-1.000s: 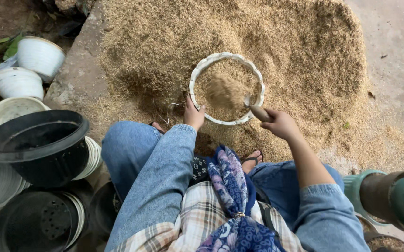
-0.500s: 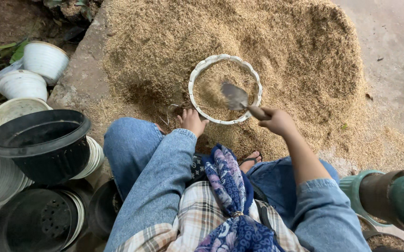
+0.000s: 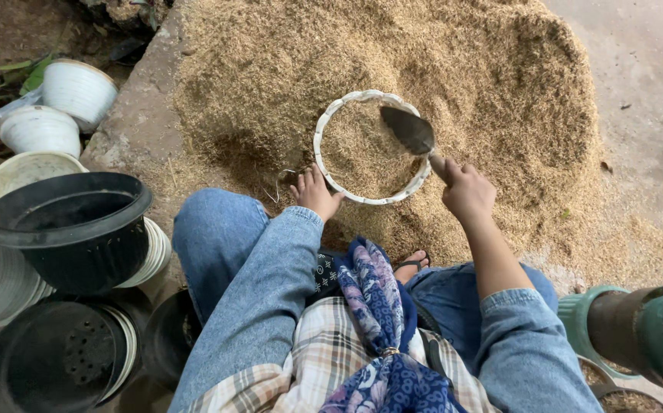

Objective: The person fills a white pot with rice husks from a large pile using a hand trowel and levels the material by hand.

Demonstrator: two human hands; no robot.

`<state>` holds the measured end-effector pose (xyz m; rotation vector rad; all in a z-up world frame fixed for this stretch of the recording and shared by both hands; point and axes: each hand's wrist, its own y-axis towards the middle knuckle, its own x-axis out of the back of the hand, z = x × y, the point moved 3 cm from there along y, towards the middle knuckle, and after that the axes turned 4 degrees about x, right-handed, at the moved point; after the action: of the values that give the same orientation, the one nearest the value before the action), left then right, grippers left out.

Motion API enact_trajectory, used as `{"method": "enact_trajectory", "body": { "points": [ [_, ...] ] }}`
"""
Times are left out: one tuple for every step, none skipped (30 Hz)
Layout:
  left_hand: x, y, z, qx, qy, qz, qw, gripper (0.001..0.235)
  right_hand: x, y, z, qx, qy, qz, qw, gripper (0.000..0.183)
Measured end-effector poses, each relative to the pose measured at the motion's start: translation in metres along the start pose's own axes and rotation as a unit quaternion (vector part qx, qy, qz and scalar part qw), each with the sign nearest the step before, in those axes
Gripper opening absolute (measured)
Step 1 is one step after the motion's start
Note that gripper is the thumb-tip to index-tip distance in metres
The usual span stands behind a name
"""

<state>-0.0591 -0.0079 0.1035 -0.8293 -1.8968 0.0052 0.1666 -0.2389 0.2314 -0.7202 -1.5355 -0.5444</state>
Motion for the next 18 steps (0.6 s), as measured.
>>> {"method": "enact_trajectory", "body": {
  "points": [
    [0.002,0.001,-0.001,-0.004,0.003,-0.001,1.0,0.113,-0.002,-0.001,-0.007,-0.004,0.002,-0.002,1.0,0.064],
    [0.004,0.003,-0.003,0.001,-0.014,-0.007,1.0,0.112,-0.005,-0.002,-0.015,-0.006,0.005,0.006,1.0,0.066],
    [0.005,0.003,-0.003,0.007,-0.032,-0.012,0.999,0.111,-0.008,-0.003,-0.022,-0.007,0.007,0.016,1.0,0.068],
    [0.001,0.009,0.0,0.005,-0.029,-0.012,0.999,0.111,-0.005,-0.002,-0.035,-0.009,0.009,0.015,1.0,0.068],
    [-0.003,0.013,0.001,0.003,-0.048,-0.055,0.997,0.109,-0.004,-0.004,-0.052,-0.055,0.039,0.039,0.997,0.068],
    [-0.007,0.018,0.003,0.001,-0.066,-0.097,0.993,0.108,-0.004,-0.006,-0.07,-0.1,0.069,0.063,0.991,0.067],
    [-0.016,0.025,0.006,-0.002,-0.065,-0.092,0.994,0.108,-0.005,-0.003,-0.085,-0.105,0.068,0.065,0.99,0.067],
    [-0.022,0.033,0.009,-0.002,-0.087,-0.128,0.988,0.105,-0.008,-0.001,-0.102,-0.14,0.055,0.09,0.985,0.067],
    [-0.027,0.041,0.013,-0.003,-0.108,-0.164,0.98,0.103,-0.01,0.002,-0.118,-0.175,0.042,0.115,0.977,0.066],
    [-0.03,0.044,0.012,-0.007,-0.106,-0.16,0.981,0.103,-0.029,0.007,-0.129,-0.18,0.043,0.116,0.976,0.066],
    [-0.031,0.047,0.011,-0.005,-0.123,-0.196,0.973,0.096,-0.048,0.013,-0.14,-0.194,0.028,0.15,0.969,0.063],
    [-0.031,0.051,0.01,-0.004,-0.14,-0.232,0.963,0.09,-0.068,0.019,-0.15,-0.207,0.014,0.185,0.961,0.06],
    [-0.03,0.054,0.007,-0.008,-0.139,-0.23,0.963,0.09,-0.095,0.025,-0.161,-0.211,0.015,0.184,0.96,0.06],
    [-0.029,0.058,0.004,-0.009,-0.164,-0.238,0.957,0.086,-0.125,0.032,-0.169,-0.203,0.056,0.217,0.953,0.059],
    [-0.028,0.062,0.002,-0.006,-0.191,-0.248,0.95,0.081,-0.154,0.042,-0.176,-0.19,0.095,0.249,0.945,0.058],
    [-0.033,0.069,0.003,-0.008,-0.192,-0.248,0.949,0.081,-0.149,0.042,-0.159,-0.191,0.095,0.248,0.945,0.058],
    [-0.038,0.076,0.001,-0.024,-0.2,-0.281,0.938,0.077,-0.142,0.048,-0.144,-0.207,0.118,0.244,0.94,0.049],
    [-0.043,0.083,-0.001,-0.04,-0.208,-0.313,0.926,0.074,-0.135,0.053,-0.129,-0.223,0.141,0.241,0.934,0.041]
  ]
}}
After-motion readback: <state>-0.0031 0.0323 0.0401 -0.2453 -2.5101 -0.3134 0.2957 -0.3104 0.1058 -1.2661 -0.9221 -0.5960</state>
